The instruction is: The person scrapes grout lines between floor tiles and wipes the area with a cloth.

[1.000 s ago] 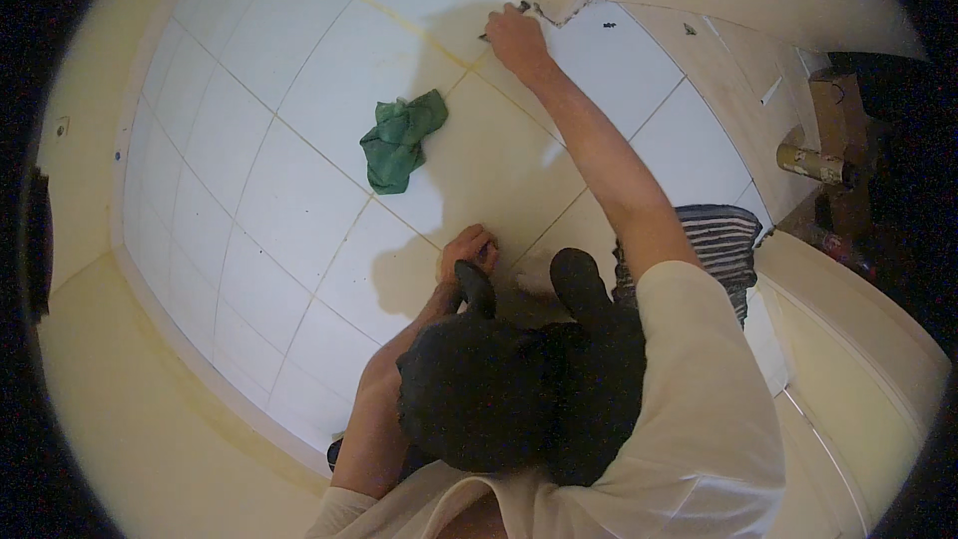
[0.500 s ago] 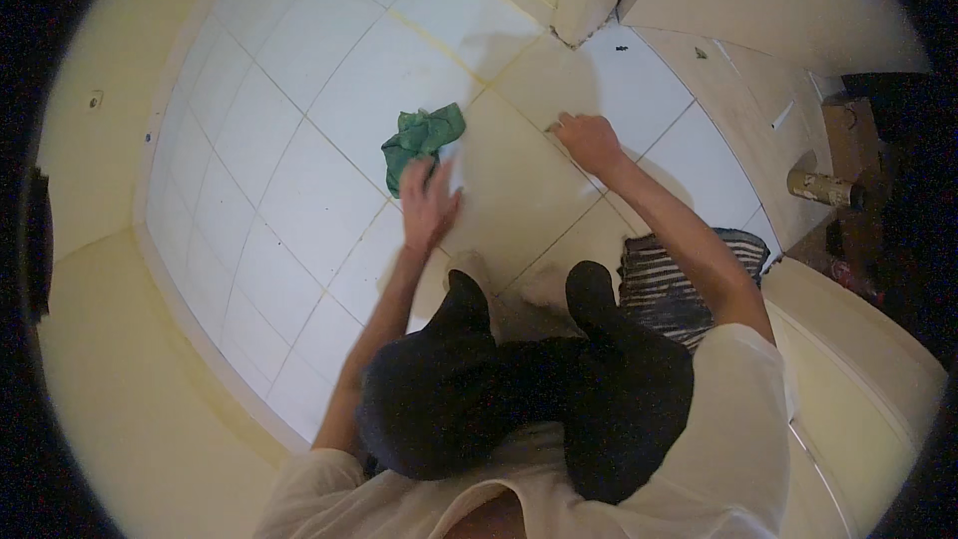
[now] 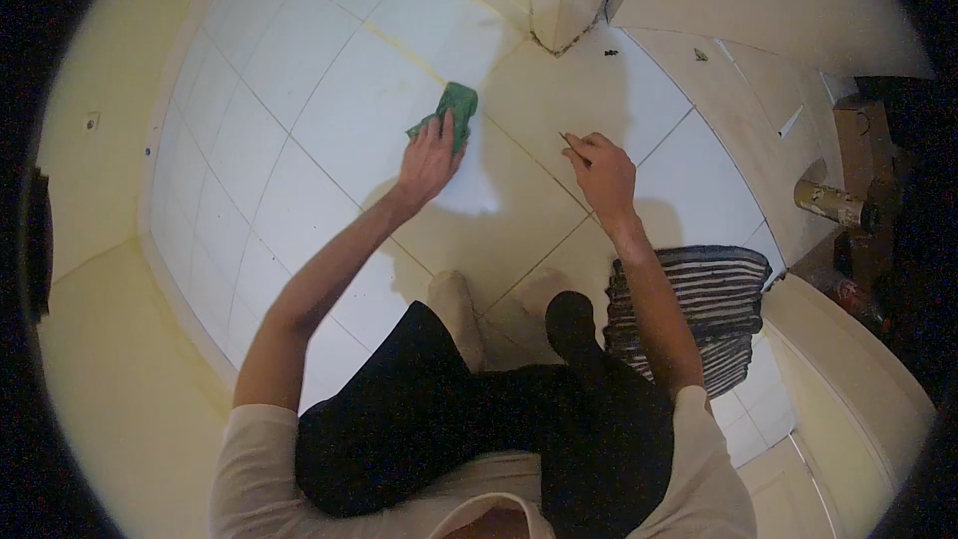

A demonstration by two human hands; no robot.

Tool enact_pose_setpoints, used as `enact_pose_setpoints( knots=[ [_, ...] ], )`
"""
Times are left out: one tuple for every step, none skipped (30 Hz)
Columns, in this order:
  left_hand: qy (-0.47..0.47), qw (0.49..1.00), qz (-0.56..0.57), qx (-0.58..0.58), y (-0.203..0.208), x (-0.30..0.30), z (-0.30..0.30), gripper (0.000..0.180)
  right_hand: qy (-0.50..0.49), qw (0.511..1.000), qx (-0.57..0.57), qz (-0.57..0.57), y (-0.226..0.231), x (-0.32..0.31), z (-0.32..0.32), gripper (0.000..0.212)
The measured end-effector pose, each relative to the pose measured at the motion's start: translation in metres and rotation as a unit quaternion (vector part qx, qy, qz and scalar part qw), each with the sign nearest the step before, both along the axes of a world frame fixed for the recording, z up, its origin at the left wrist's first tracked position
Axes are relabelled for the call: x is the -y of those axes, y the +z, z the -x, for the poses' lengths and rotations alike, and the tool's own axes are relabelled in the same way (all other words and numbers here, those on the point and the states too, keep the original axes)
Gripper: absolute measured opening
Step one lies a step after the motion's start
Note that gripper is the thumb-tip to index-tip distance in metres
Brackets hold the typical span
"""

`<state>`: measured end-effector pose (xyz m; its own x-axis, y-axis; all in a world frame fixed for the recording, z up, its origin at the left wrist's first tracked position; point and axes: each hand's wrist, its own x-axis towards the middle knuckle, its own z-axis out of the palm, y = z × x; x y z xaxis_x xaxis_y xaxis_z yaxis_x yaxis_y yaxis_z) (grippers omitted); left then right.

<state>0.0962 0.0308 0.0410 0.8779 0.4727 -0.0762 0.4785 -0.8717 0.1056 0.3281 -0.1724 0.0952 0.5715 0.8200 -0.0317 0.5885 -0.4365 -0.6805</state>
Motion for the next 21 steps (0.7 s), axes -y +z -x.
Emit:
enact_pose_setpoints(
  knots=[
    [0.014,1.000,0.010,0.012,-0.004,-0.001,-0.015,0.069,0.001,1.000,-0.011,0.010,0.001,-0.001,0.002,0.023],
    [0.029,0.999,0.019,0.024,-0.007,-0.005,-0.026,0.066,0.002,1.000,-0.021,0.021,0.002,-0.004,0.005,0.023],
    [0.007,1.000,0.030,0.006,-0.009,-0.006,-0.039,0.064,0.001,1.000,-0.021,0.022,-0.002,-0.002,0.005,0.023],
    [-0.016,0.999,0.043,-0.009,-0.005,-0.008,-0.057,0.061,-0.001,0.999,-0.019,0.025,-0.006,0.003,0.003,0.023],
    [-0.037,0.998,0.051,-0.024,0.000,-0.015,-0.071,0.058,0.000,1.000,-0.016,0.024,-0.008,0.003,0.001,0.023],
    [-0.059,0.996,0.053,-0.028,0.002,-0.025,-0.079,0.057,0.001,0.999,-0.034,0.027,-0.006,0.001,0.003,0.023],
    [-0.081,0.995,0.054,-0.031,0.004,-0.034,-0.086,0.056,0.001,0.998,-0.050,0.029,-0.003,-0.002,0.004,0.024],
    [-0.104,0.992,0.056,-0.034,0.006,-0.041,-0.093,0.055,0.002,0.997,-0.065,0.032,-0.001,-0.005,0.006,0.024],
    [-0.105,0.992,0.049,-0.049,0.007,-0.043,-0.103,0.051,0.011,0.998,-0.058,0.029,-0.002,-0.007,0.006,0.024],
    [-0.108,0.992,0.044,-0.044,0.006,-0.046,-0.109,0.049,0.021,0.998,-0.052,0.024,-0.002,-0.012,0.008,0.025],
    [-0.110,0.992,0.038,-0.039,0.006,-0.049,-0.116,0.047,0.031,0.998,-0.045,0.019,-0.002,-0.015,0.009,0.025],
    [-0.111,0.993,0.032,-0.035,0.005,-0.053,-0.121,0.045,0.040,0.998,-0.046,0.018,-0.002,-0.018,0.010,0.025],
    [-0.113,0.993,0.034,-0.030,0.005,-0.057,-0.129,0.043,0.049,0.998,-0.046,0.017,-0.001,-0.022,0.010,0.025],
    [-0.114,0.993,0.035,-0.024,0.006,-0.060,-0.136,0.042,0.058,0.997,-0.046,0.016,0.001,-0.024,0.010,0.025],
    [-0.116,0.992,0.037,-0.017,0.007,-0.062,-0.144,0.040,0.062,0.997,-0.047,0.023,0.004,-0.026,0.009,0.025],
    [-0.118,0.992,0.026,-0.025,0.009,-0.065,-0.149,0.039,0.066,0.996,-0.049,0.029,0.007,-0.028,0.009,0.024],
    [-0.120,0.992,0.014,-0.032,0.013,-0.067,-0.152,0.039,0.070,0.996,-0.051,0.033,0.010,-0.030,0.010,0.024],
    [-0.123,0.992,0.006,-0.039,0.014,-0.067,-0.153,0.039,0.065,0.996,-0.055,0.041,0.010,-0.029,0.008,0.024],
    [-0.120,0.992,0.002,-0.048,0.016,-0.066,-0.149,0.039,0.061,0.995,-0.059,0.048,0.011,-0.027,0.007,0.024],
    [-0.117,0.991,-0.003,-0.058,0.018,-0.064,-0.142,0.039,0.057,0.995,-0.064,0.054,0.011,-0.026,0.007,0.025],
    [-0.113,0.991,-0.006,-0.067,0.020,-0.060,-0.137,0.039,0.054,0.995,-0.064,0.059,0.010,-0.024,0.005,0.025]
  ],
)
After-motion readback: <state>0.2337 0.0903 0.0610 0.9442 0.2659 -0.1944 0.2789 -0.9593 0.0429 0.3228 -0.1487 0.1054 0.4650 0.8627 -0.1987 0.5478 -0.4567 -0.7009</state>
